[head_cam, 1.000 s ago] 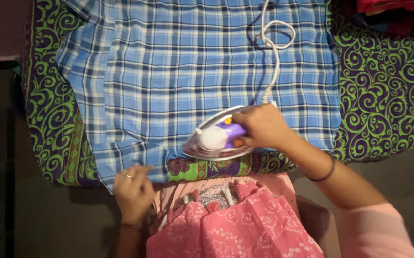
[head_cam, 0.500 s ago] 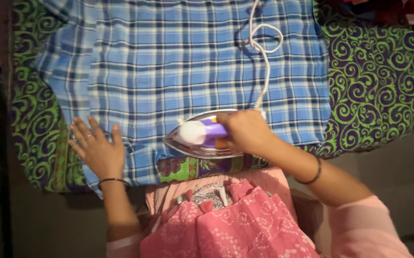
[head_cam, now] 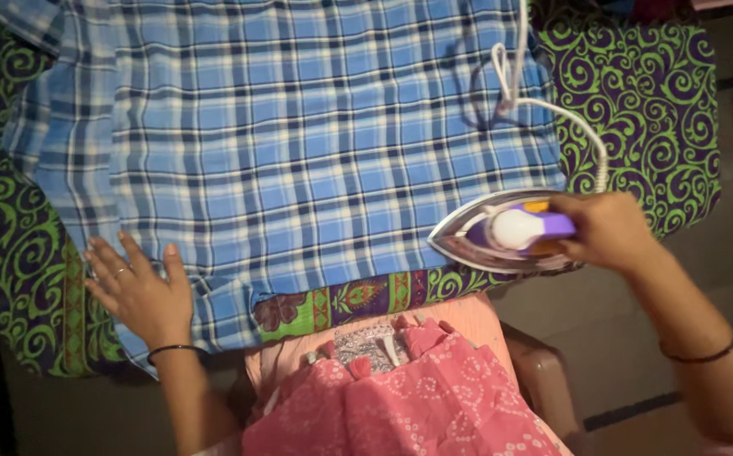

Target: The person spreads a blue plaid shirt onto an ironing board and uses a steam iron to remove wrinkles from the body and sleeves of the garment.

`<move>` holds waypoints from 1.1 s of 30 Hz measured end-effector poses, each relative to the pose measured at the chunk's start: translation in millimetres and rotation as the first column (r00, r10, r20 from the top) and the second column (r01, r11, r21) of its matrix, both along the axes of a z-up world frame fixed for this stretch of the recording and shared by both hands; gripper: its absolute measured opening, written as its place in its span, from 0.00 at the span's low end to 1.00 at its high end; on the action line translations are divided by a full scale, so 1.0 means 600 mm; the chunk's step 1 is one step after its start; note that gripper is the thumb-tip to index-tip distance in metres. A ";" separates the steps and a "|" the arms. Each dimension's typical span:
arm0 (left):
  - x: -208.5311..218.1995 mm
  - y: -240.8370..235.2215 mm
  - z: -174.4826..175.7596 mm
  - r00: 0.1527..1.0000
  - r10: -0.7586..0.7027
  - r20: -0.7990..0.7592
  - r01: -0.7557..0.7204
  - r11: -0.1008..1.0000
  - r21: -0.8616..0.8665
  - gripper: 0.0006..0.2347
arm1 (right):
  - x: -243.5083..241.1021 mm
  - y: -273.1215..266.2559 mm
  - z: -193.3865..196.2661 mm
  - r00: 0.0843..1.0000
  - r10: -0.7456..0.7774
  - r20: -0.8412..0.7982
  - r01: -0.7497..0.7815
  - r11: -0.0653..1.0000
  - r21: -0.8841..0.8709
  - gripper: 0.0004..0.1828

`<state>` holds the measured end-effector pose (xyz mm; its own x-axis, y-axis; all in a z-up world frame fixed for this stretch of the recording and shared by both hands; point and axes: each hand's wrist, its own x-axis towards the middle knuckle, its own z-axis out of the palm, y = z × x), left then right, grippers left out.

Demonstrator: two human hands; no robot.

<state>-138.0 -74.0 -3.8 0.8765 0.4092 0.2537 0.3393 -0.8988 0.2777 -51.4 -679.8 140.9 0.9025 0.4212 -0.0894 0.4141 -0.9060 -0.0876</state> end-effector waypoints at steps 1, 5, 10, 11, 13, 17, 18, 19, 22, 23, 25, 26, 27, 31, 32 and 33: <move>0.000 0.000 0.000 1.000 -0.002 -0.003 0.002 1.000 0.005 0.29 | 0.000 -0.024 -0.004 1.000 -0.003 0.016 0.004 0.999 -0.046 0.22; 0.000 0.000 0.001 1.000 0.003 -0.005 -0.003 1.000 0.003 0.29 | 0.000 -0.096 -0.019 0.989 -0.066 0.133 0.066 0.998 0.008 0.21; -0.001 0.001 -0.004 1.000 -0.004 0.014 0.004 1.000 0.003 0.29 | 0.021 -0.136 -0.053 0.938 -0.251 0.240 0.247 0.968 0.047 0.29; -0.001 0.002 -0.005 1.000 -0.004 0.013 0.004 1.000 0.005 0.29 | 0.030 -0.140 -0.061 0.921 -0.271 0.280 0.277 0.961 0.020 0.25; -0.001 0.003 -0.007 1.000 -0.002 0.012 0.002 1.000 0.010 0.29 | 0.051 -0.142 -0.076 0.881 -0.304 0.362 0.336 0.941 -0.028 0.19; -0.001 0.002 -0.006 1.000 -0.005 0.015 0.004 1.000 0.011 0.29 | 0.090 -0.114 -0.085 0.785 -0.363 0.502 0.423 0.906 -0.005 0.21; 0.000 0.001 -0.006 1.000 -0.002 0.015 0.001 1.000 0.008 0.29 | 0.100 -0.104 -0.082 0.770 -0.375 0.516 0.425 0.905 0.025 0.21; 0.000 0.002 -0.005 1.000 0.001 0.016 -0.001 1.000 0.006 0.29 | 0.109 -0.094 -0.079 0.754 -0.388 0.530 0.426 0.903 0.055 0.21; 0.001 0.001 -0.004 1.000 0.002 0.018 -0.002 1.000 0.000 0.30 | 0.130 -0.073 -0.074 0.725 -0.431 0.537 0.420 0.895 0.151 0.20; 0.001 0.001 -0.004 1.000 0.001 0.018 -0.001 1.000 0.002 0.30 | 0.139 -0.068 -0.074 0.709 -0.469 0.526 0.482 0.868 0.124 0.21; 0.000 0.000 -0.005 1.000 0.001 0.016 -0.001 1.000 0.005 0.30 | 0.162 -0.062 -0.075 0.670 -0.542 0.507 0.597 0.800 0.066 0.23; 0.000 0.000 -0.006 1.000 0.001 0.015 -0.002 1.000 0.005 0.30 | 0.172 -0.060 -0.077 0.671 -0.556 0.490 0.597 0.797 0.088 0.21; 0.000 0.000 -0.007 1.000 0.002 0.015 -0.002 1.000 0.005 0.30 | 0.183 -0.058 -0.078 0.672 -0.571 0.473 0.598 0.794 0.110 0.20; 0.001 -0.001 -0.006 1.000 0.010 0.016 -0.010 1.000 0.000 0.30 | 0.230 -0.047 -0.087 0.631 -0.586 0.508 0.610 0.780 0.143 0.18; 0.001 -0.001 -0.006 1.000 0.010 0.019 -0.010 1.000 -0.001 0.30 | 0.245 -0.043 -0.091 0.620 -0.596 0.510 0.618 0.771 0.150 0.19; 0.001 -0.001 -0.005 1.000 0.010 0.022 -0.010 1.000 -0.002 0.30 | 0.262 -0.039 -0.096 0.609 -0.606 0.512 0.627 0.763 0.157 0.21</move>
<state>-137.2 -74.6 -7.1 0.8668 0.4180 0.2719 0.3417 -0.8950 0.2867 105.6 -703.2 83.3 0.8571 -0.2459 0.4527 -0.2736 -0.9618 -0.0045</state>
